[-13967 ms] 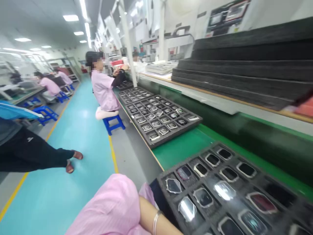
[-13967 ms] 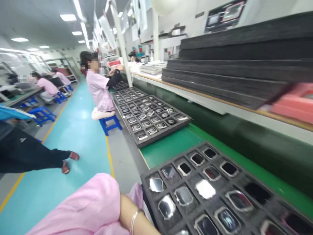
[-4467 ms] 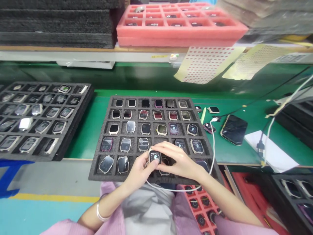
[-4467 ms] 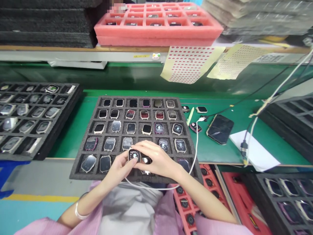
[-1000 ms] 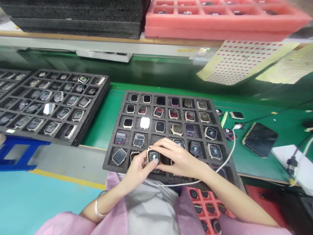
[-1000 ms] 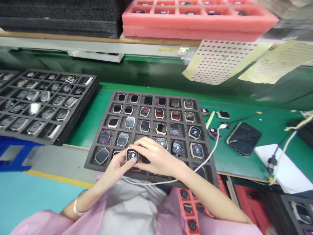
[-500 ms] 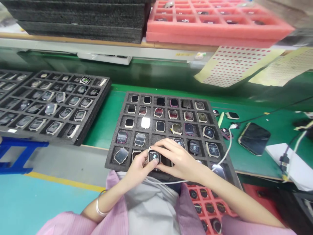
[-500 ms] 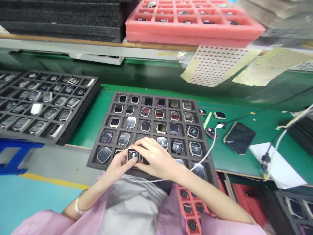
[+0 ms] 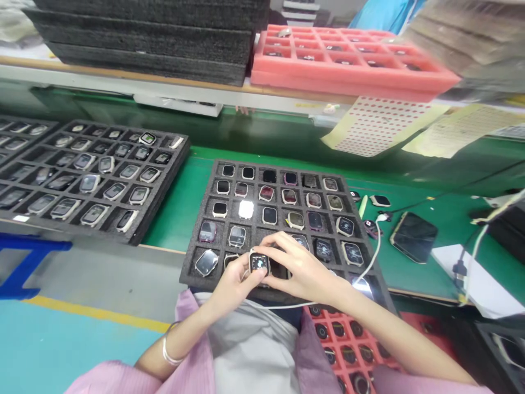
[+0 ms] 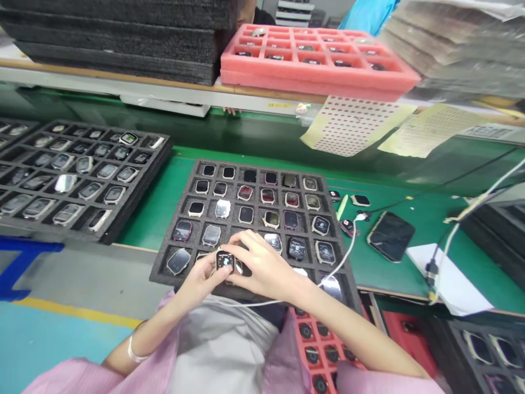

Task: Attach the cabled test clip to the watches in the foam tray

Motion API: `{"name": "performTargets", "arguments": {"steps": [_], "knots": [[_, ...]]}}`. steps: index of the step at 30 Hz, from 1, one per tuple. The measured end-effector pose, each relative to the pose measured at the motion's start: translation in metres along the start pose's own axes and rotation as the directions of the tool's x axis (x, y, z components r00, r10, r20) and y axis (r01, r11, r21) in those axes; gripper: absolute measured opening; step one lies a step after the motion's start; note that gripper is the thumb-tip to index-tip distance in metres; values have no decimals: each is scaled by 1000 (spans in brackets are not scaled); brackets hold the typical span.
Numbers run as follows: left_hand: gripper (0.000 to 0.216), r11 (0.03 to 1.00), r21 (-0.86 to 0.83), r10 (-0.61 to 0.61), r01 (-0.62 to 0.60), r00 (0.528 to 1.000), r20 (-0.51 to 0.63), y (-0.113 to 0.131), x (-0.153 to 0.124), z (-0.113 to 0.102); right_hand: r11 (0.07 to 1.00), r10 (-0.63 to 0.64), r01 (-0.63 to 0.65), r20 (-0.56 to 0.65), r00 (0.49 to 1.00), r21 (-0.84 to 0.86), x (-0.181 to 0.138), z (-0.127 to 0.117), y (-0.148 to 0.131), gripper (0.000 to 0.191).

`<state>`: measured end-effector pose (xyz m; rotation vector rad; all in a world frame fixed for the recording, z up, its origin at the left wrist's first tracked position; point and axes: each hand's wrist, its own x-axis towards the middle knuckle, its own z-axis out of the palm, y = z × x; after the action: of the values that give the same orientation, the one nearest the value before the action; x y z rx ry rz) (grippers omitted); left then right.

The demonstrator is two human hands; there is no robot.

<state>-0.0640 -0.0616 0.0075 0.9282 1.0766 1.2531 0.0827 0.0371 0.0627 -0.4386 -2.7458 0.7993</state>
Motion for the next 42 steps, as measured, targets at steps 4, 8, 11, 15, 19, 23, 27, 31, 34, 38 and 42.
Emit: {"name": "performTargets", "arguments": {"steps": [4,8,11,15,19,23,27,31,34,38,42], "knots": [[31,999,-2,-46,46,999,23,3,-3,-2,988,-12,18,-43,999,153,3,-4,6,36],[35,993,-12,-118,117,991,-60,15,-14,-16,985,131,-107,-182,975,138,3,-1,29,36],[31,992,-3,-124,126,973,-196,24,-22,-33,975,165,-185,-156,974,-124,1,2,39,36],[31,995,1,-100,102,972,-213,23,-25,-44,902,101,-90,3,995,-422,15,-1,26,31],[34,996,-8,-93,93,986,-140,17,-20,-44,885,1,45,97,995,-463,52,5,8,24],[40,993,-5,-114,115,988,-103,15,-16,-48,834,51,57,179,982,-549,83,23,2,24],[41,992,-29,-127,125,989,-77,14,-18,-54,827,72,39,174,982,-561,88,28,10,27],[42,991,-79,-115,112,993,-40,14,-19,-57,957,21,-22,-10,1000,-288,79,13,19,36],[44,992,-70,-102,100,994,-26,15,-19,-58,998,-32,30,-38,999,-59,70,2,9,39],[49,993,-58,-106,105,994,-7,14,-19,-56,992,-111,116,119,987,-42,59,7,-11,40],[39,992,-69,-108,102,990,-88,14,-19,-50,985,-118,133,138,983,-108,56,19,-15,40]]}}
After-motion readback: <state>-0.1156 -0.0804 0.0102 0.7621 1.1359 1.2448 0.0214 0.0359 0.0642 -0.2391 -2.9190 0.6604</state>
